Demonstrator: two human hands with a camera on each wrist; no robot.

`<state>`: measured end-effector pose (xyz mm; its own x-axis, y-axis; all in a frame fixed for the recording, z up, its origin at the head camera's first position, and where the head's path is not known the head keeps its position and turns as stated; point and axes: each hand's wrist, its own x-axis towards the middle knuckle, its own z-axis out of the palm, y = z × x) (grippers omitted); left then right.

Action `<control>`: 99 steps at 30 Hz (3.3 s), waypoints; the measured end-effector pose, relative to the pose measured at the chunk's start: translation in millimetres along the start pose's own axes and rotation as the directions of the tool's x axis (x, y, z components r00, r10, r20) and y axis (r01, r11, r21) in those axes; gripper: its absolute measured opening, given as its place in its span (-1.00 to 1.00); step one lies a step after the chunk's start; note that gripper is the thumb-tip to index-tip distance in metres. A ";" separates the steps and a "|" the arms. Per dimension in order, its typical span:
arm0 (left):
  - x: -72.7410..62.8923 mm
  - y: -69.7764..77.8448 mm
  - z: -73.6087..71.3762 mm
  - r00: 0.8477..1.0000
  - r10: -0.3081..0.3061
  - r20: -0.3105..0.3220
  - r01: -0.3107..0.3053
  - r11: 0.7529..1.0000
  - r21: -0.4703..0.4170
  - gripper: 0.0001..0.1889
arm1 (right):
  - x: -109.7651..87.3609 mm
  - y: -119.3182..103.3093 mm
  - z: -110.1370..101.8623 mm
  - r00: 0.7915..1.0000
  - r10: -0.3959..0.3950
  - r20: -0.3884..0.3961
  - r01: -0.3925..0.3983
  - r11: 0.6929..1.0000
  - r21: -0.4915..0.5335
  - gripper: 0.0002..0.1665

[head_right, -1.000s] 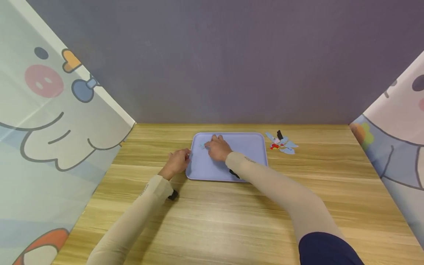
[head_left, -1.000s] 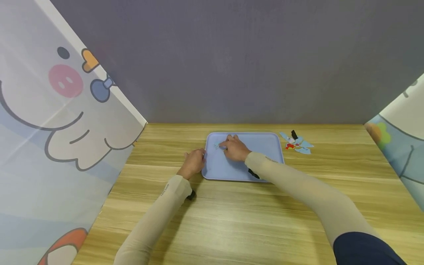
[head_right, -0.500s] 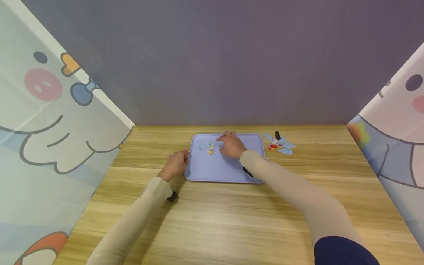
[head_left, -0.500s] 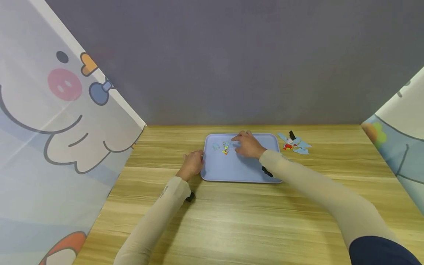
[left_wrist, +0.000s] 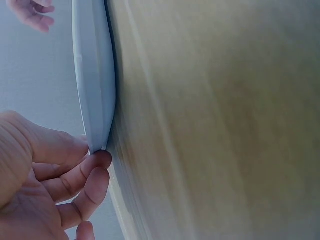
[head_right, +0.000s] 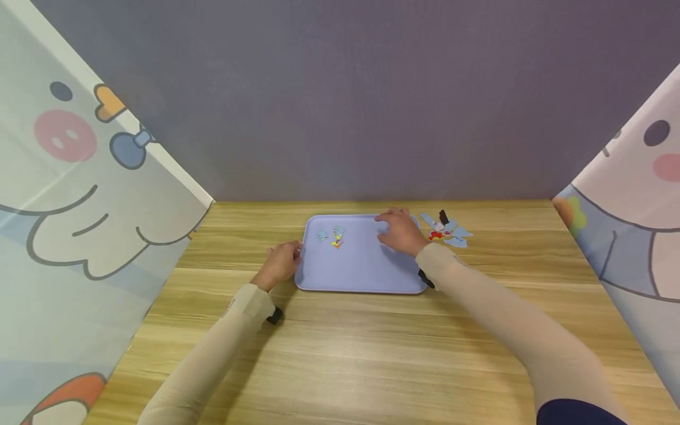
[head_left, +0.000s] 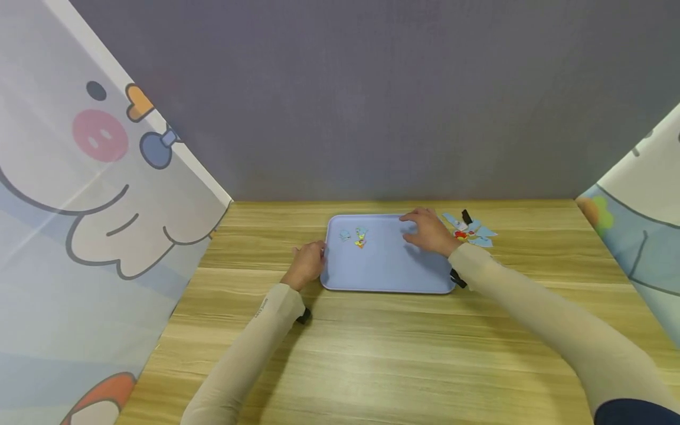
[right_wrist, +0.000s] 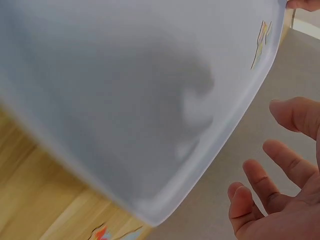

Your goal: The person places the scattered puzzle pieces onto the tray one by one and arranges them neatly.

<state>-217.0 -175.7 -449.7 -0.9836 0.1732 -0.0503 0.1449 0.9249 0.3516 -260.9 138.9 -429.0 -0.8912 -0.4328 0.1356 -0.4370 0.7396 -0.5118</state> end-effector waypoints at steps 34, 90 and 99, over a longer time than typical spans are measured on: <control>0.5 -1.4 0.5 1.000 -0.019 0.024 0.020 1.000 -0.021 -0.65 | -60.0 78.0 -50.6 0.990 0.090 -0.113 -0.096 0.994 -0.054 -0.41; 3.4 0.0 1.4 0.998 -0.043 0.053 0.044 0.999 -0.019 -0.64 | -75.2 119.7 -65.7 0.948 0.314 0.050 -0.312 0.949 -0.053 -0.44; 3.3 -0.3 0.8 0.997 -0.043 0.061 0.045 0.999 -0.019 -0.63 | -77.2 106.8 -65.9 0.897 0.421 0.134 -0.410 0.907 -0.098 -0.33</control>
<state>-220.2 -175.1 -450.7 -0.9806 0.1531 -0.1222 0.0987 0.9250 0.3670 -246.8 285.3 -438.3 -0.9674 -0.1462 -0.2069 -0.0424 0.8985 -0.4369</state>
